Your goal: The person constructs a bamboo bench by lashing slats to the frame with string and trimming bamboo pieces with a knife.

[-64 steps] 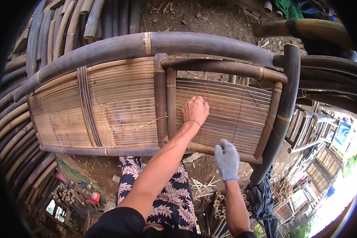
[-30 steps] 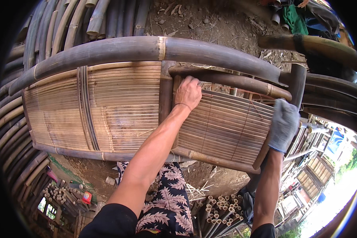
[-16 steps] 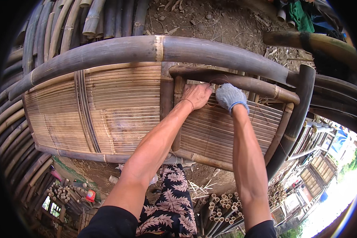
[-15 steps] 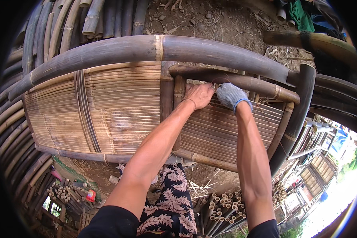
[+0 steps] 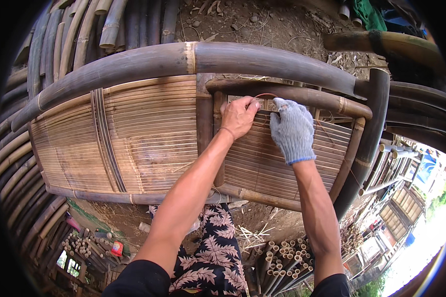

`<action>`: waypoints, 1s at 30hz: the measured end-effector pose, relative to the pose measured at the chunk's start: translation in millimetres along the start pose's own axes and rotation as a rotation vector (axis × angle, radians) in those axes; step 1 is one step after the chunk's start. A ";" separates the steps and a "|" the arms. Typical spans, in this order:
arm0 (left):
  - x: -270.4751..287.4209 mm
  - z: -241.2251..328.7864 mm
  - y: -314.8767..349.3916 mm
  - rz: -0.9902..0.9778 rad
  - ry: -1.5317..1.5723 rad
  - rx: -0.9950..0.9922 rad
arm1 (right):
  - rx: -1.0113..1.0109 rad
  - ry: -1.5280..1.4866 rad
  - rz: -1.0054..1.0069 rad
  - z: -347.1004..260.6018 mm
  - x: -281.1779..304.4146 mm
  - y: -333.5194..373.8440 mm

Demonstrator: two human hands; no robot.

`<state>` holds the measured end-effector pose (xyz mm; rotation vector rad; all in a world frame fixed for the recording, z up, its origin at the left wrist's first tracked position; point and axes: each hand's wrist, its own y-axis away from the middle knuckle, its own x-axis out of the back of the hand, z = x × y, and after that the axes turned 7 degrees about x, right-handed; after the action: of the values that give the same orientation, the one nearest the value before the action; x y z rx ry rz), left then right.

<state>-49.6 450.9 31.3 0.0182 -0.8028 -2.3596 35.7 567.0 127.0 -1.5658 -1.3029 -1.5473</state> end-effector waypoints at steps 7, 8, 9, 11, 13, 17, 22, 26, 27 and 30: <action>35.0 25.4 9.6 -0.629 0.157 -0.023 | 0.091 -0.291 0.297 -4.6 5.3 67.4; 35.1 25.1 8.2 -0.596 0.163 0.018 | 0.070 -0.373 0.314 -10.9 17.1 86.1; 33.7 23.6 7.2 -0.558 0.172 0.062 | 0.020 -0.467 0.212 -14.1 31.6 113.6; 21.6 18.4 9.3 -0.293 0.092 0.165 | 0.058 -0.425 -0.032 -19.1 91.2 165.3; -5.0 21.0 23.1 0.097 -0.287 -0.190 | -0.208 -0.785 0.123 -15.3 145.1 216.5; -39.3 42.3 81.6 -0.148 -0.294 -0.840 | -0.494 -1.136 0.892 31.7 199.3 278.0; -49.8 80.5 186.0 -0.340 -0.073 -1.023 | -1.120 -1.227 0.267 33.8 121.8 151.0; -35.4 72.0 205.5 -0.311 0.031 -0.999 | -0.452 -1.071 -0.487 29.0 35.7 79.5; -27.2 64.8 188.1 -0.200 0.022 -0.973 | -0.223 -0.698 -0.295 29.8 40.2 58.2; -8.9 41.0 122.2 0.165 0.104 -0.641 | -0.196 -0.515 0.140 29.6 94.6 34.6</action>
<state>18.4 403.7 130.5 -0.1842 0.0252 -2.3297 65.0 603.9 220.8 -2.2335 -1.2887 -1.2584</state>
